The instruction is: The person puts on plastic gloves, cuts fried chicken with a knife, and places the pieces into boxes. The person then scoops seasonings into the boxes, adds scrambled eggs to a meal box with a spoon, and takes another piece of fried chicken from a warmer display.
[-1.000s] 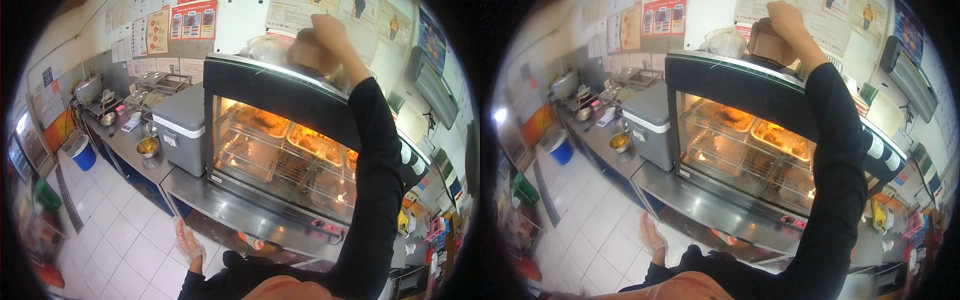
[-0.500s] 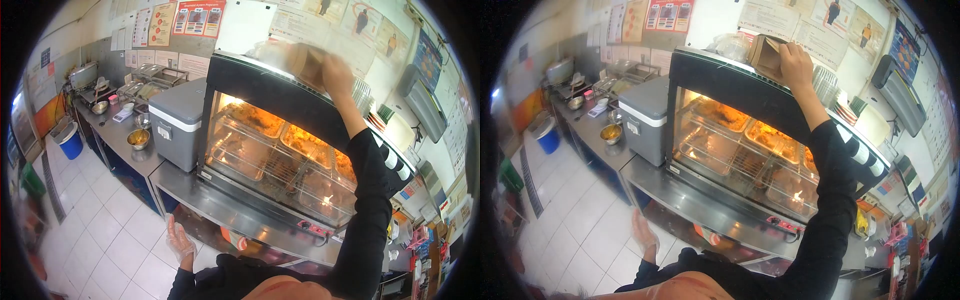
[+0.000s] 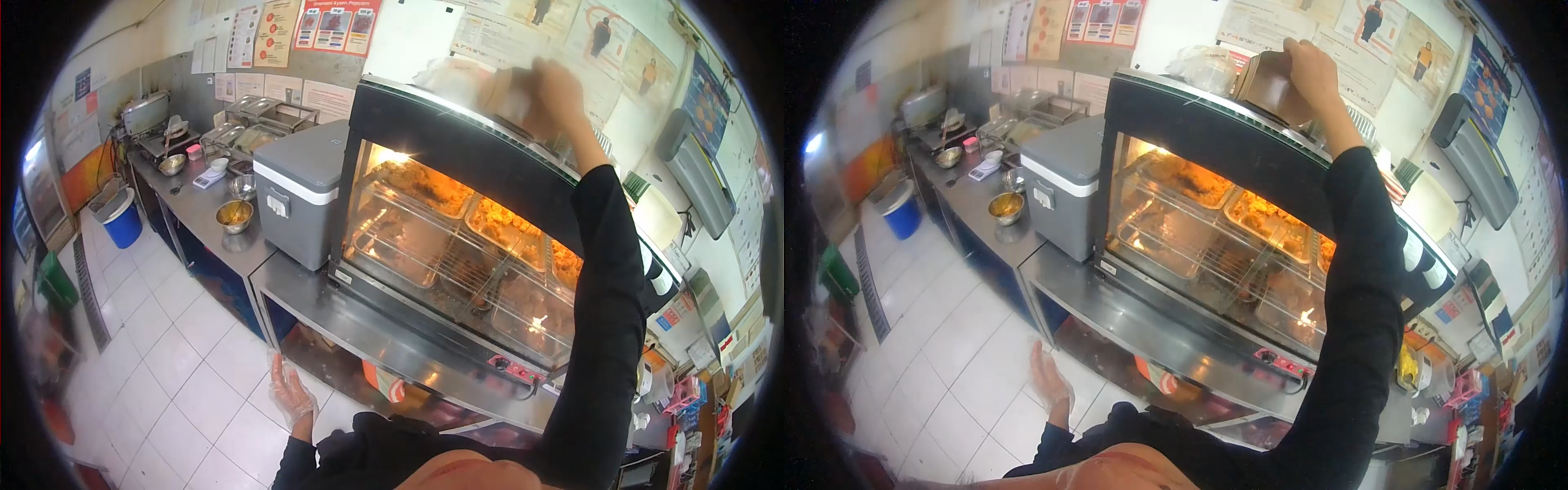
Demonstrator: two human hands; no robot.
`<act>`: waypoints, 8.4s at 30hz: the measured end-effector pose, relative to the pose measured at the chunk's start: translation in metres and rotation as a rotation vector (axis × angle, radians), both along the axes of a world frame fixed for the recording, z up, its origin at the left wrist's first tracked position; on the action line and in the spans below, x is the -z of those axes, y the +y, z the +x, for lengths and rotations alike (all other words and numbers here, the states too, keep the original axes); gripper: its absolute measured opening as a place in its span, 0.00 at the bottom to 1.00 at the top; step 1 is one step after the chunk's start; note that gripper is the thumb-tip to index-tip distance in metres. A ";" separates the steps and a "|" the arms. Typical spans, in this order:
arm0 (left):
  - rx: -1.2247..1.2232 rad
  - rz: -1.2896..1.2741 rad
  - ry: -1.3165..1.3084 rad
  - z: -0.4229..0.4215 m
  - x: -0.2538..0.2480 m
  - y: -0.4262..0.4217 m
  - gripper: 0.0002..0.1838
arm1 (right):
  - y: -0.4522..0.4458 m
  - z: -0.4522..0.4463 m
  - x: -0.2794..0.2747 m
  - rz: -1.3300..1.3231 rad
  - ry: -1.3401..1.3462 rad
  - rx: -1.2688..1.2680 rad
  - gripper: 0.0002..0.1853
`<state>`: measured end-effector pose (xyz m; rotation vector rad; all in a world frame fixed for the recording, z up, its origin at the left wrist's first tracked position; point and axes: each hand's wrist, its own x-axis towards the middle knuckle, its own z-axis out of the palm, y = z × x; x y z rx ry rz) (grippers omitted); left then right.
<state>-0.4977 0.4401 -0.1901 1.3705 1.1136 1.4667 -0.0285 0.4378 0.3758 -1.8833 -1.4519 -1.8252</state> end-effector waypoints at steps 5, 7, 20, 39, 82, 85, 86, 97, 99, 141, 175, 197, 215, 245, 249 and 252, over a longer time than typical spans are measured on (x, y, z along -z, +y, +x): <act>-0.012 -0.004 0.003 -0.006 0.002 -0.001 0.25 | 0.002 0.000 -0.019 -0.115 0.032 0.049 0.08; -0.020 -0.006 -0.003 -0.007 0.003 0.000 0.25 | 0.003 -0.006 -0.021 -0.116 -0.030 0.009 0.08; -0.016 -0.006 0.084 -0.002 -0.002 0.001 0.25 | -0.006 -0.026 -0.005 -0.114 -0.151 -0.041 0.07; 0.059 0.001 0.127 -0.001 -0.006 -0.006 0.27 | -0.008 -0.024 -0.043 -0.257 0.092 0.070 0.14; 1.409 0.182 0.075 0.423 -0.071 -0.541 0.27 | -1.005 0.135 0.451 0.316 1.093 0.886 0.07; 1.350 0.116 0.031 0.459 -0.073 -0.560 0.29 | -1.027 0.196 0.528 0.255 1.169 0.875 0.04; 1.316 0.066 0.015 0.472 -0.074 -0.567 0.29 | -1.028 0.210 0.541 0.203 1.196 0.890 0.03; 1.137 0.144 -0.049 0.642 -0.097 -0.670 0.28 | -1.107 0.330 0.562 -0.084 1.394 0.948 0.04; 1.133 0.388 0.074 0.677 -0.119 -0.701 0.25 | -1.116 0.339 0.548 -0.063 1.444 0.864 0.04; 1.029 0.802 1.184 1.123 0.068 -0.931 0.19 | -1.283 0.511 0.624 0.564 2.000 0.220 0.09; 1.048 0.715 1.851 1.134 -0.003 -0.854 0.43 | -1.276 0.497 0.574 0.690 1.760 0.331 0.10; 1.936 0.890 0.437 1.167 0.045 -0.776 0.11 | -1.293 0.470 0.565 0.837 1.943 0.290 0.10; 1.794 0.653 1.100 0.855 -0.019 -0.976 0.28 | -1.273 0.398 0.539 0.743 2.039 0.029 0.10; 1.700 0.455 0.788 0.902 -0.041 -0.930 0.13 | -1.295 0.354 0.520 0.106 2.258 0.110 0.21; 1.660 0.826 0.829 0.848 -0.028 -0.955 0.15 | -1.250 0.387 0.557 -0.039 2.384 -0.030 0.28; 1.358 0.366 0.826 0.864 -0.039 -0.951 0.16 | -1.197 0.391 0.572 -0.060 2.423 -0.060 0.31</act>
